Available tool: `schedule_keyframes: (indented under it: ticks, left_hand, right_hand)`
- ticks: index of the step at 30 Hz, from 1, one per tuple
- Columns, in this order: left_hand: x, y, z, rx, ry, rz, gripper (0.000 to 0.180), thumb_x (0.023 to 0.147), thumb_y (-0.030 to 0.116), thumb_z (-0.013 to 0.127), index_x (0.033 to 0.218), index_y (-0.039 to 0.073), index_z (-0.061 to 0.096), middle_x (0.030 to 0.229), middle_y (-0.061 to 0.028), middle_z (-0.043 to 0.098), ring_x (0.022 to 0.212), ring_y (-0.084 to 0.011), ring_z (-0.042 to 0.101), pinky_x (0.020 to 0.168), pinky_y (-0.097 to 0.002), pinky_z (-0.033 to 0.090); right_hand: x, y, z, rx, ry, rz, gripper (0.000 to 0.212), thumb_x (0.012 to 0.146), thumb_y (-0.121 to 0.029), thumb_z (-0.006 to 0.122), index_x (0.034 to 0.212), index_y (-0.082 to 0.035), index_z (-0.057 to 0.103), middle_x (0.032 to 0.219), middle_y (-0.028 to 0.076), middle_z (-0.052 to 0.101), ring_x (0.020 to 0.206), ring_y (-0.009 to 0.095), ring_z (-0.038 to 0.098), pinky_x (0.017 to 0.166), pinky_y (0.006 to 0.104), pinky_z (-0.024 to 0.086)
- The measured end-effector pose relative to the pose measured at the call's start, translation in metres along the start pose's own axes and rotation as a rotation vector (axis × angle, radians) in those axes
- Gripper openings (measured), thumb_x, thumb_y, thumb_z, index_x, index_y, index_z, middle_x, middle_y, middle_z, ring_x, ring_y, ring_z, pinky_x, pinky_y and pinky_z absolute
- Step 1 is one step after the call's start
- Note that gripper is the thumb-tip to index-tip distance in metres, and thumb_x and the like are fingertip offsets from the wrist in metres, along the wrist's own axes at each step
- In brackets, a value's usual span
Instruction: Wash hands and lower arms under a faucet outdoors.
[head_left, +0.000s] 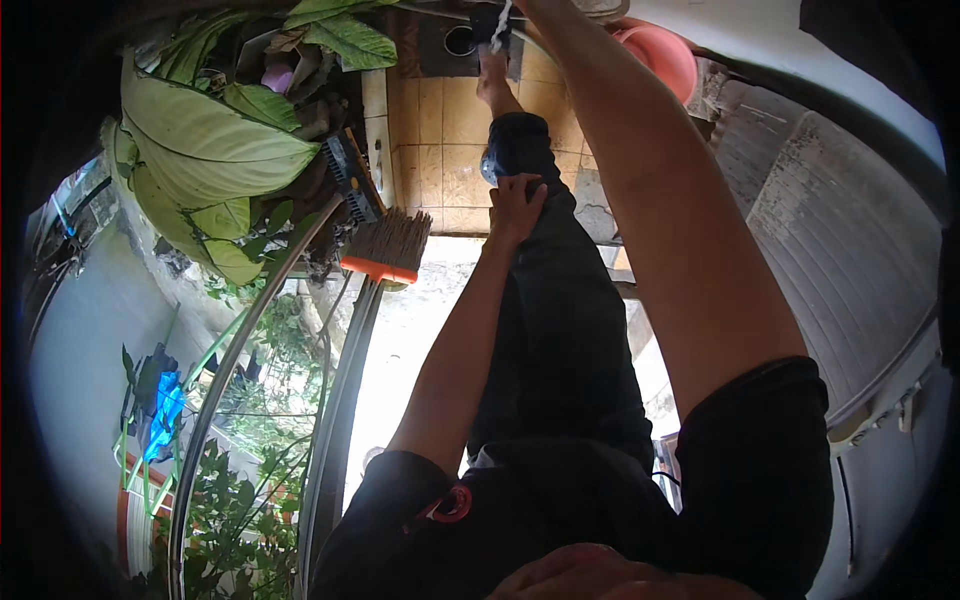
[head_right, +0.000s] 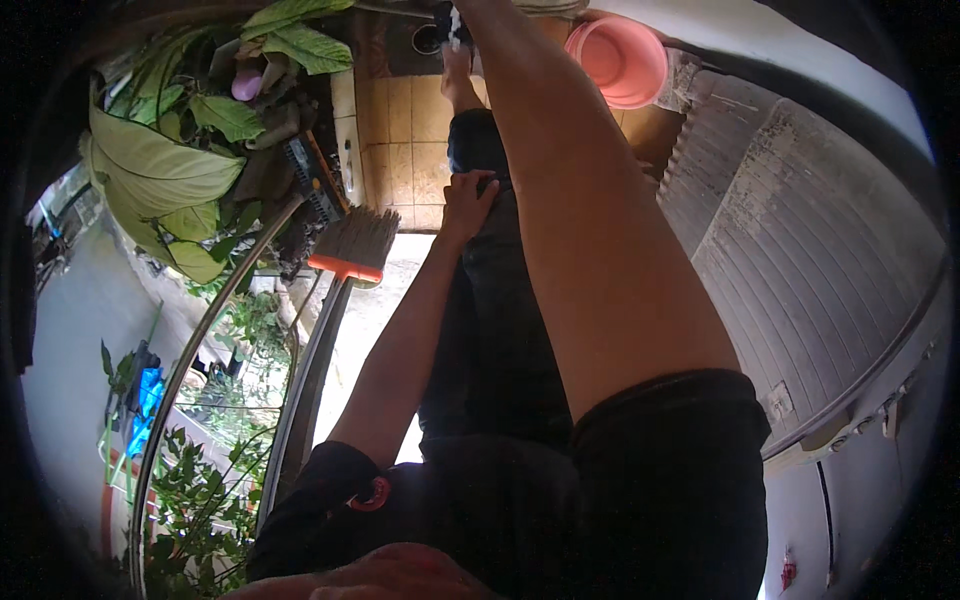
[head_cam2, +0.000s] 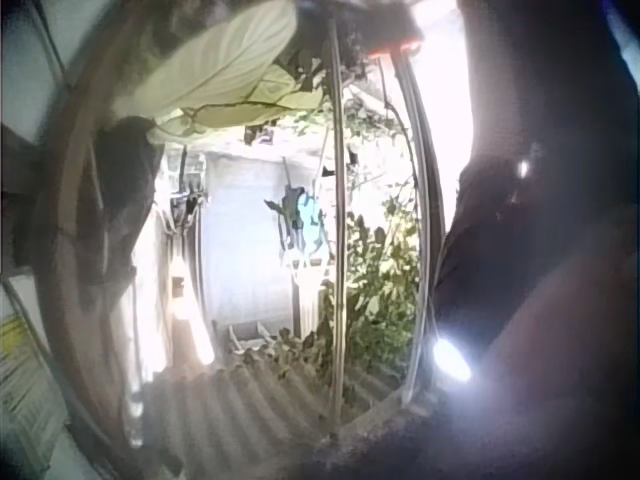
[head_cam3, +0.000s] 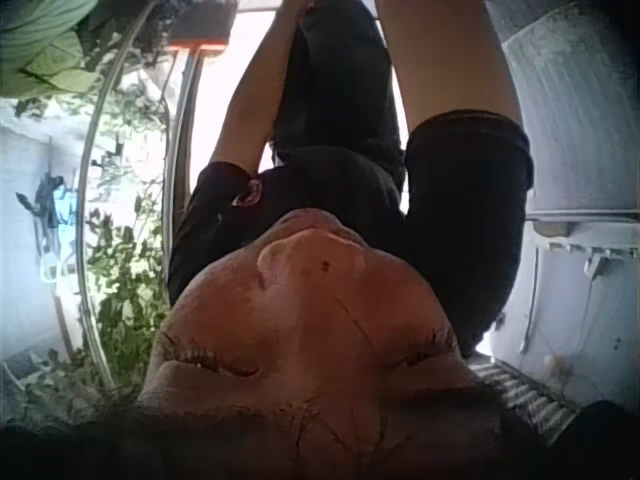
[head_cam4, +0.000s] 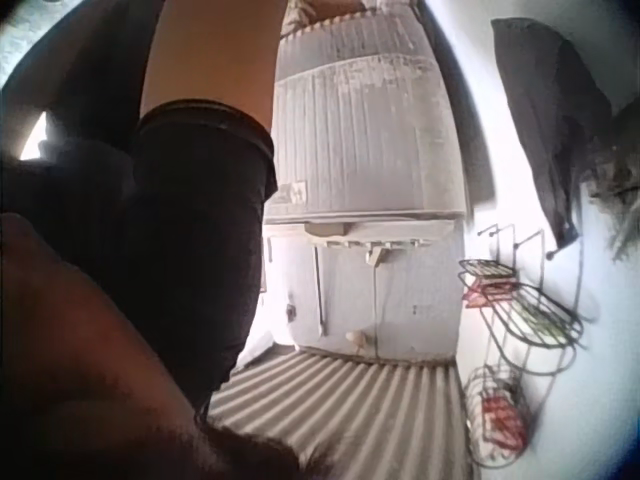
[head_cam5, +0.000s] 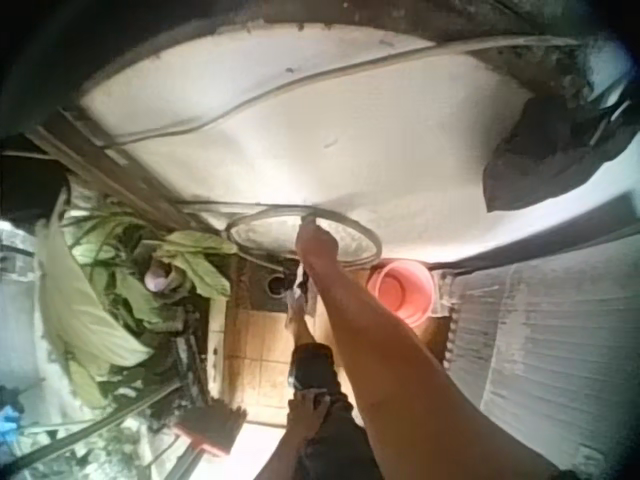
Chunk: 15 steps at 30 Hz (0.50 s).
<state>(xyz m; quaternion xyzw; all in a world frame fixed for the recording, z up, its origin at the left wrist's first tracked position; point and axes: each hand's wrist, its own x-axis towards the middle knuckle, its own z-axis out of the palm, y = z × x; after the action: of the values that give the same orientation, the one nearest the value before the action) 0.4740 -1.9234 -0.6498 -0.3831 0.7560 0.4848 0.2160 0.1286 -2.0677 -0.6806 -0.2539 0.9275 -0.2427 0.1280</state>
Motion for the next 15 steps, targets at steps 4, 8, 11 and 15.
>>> schedule_keyframes:
  ticks: [4, 8, 11, 15]
  left_hand:
    - [0.004, 0.003, -0.005, 0.018, 0.028, 0.011, 0.038, 0.091, 0.044, 0.058, 0.119, 0.019, 0.060, 0.121, -0.0170, 0.049, 0.110, -0.0368, 0.049, 0.097, -0.0453, 0.041]
    - [0.010, -0.005, -0.003, 0.011, 0.015, 0.042, 0.038, 0.092, 0.044, 0.056, 0.121, 0.019, 0.059, 0.121, -0.0173, 0.049, 0.111, -0.0372, 0.048, 0.098, -0.0458, 0.040]
    - [0.006, -0.004, 0.002, -0.016, -0.025, -0.011, 0.038, 0.093, 0.044, 0.055, 0.122, 0.019, 0.058, 0.120, -0.0173, 0.050, 0.111, -0.0377, 0.048, 0.098, -0.0458, 0.040]
    - [0.005, -0.003, 0.005, -0.004, -0.030, -0.023, 0.039, 0.093, 0.045, 0.054, 0.121, 0.019, 0.058, 0.119, -0.0173, 0.050, 0.110, -0.0381, 0.049, 0.098, -0.0462, 0.040]
  right_hand:
    - [-0.004, -0.007, -0.007, 0.016, -0.006, -0.008, 0.031, 0.097, -0.024, 0.034, 0.103, -0.002, 0.054, 0.089, 0.021, 0.068, 0.087, 0.037, 0.067, 0.077, 0.0499, 0.051]
    - [-0.001, -0.013, -0.013, 0.007, -0.056, 0.056, 0.031, 0.097, -0.025, 0.034, 0.103, -0.001, 0.054, 0.087, 0.021, 0.068, 0.085, 0.037, 0.066, 0.077, 0.0491, 0.051]
    - [0.000, -0.010, -0.018, 0.020, -0.108, 0.070, 0.031, 0.096, -0.025, 0.036, 0.104, -0.001, 0.054, 0.087, 0.021, 0.068, 0.084, 0.037, 0.067, 0.074, 0.0480, 0.052]
    - [-0.007, -0.010, -0.019, -0.124, -0.103, -0.044, 0.030, 0.095, -0.026, 0.040, 0.106, -0.001, 0.053, 0.087, 0.020, 0.068, 0.083, 0.035, 0.067, 0.071, 0.0466, 0.053]
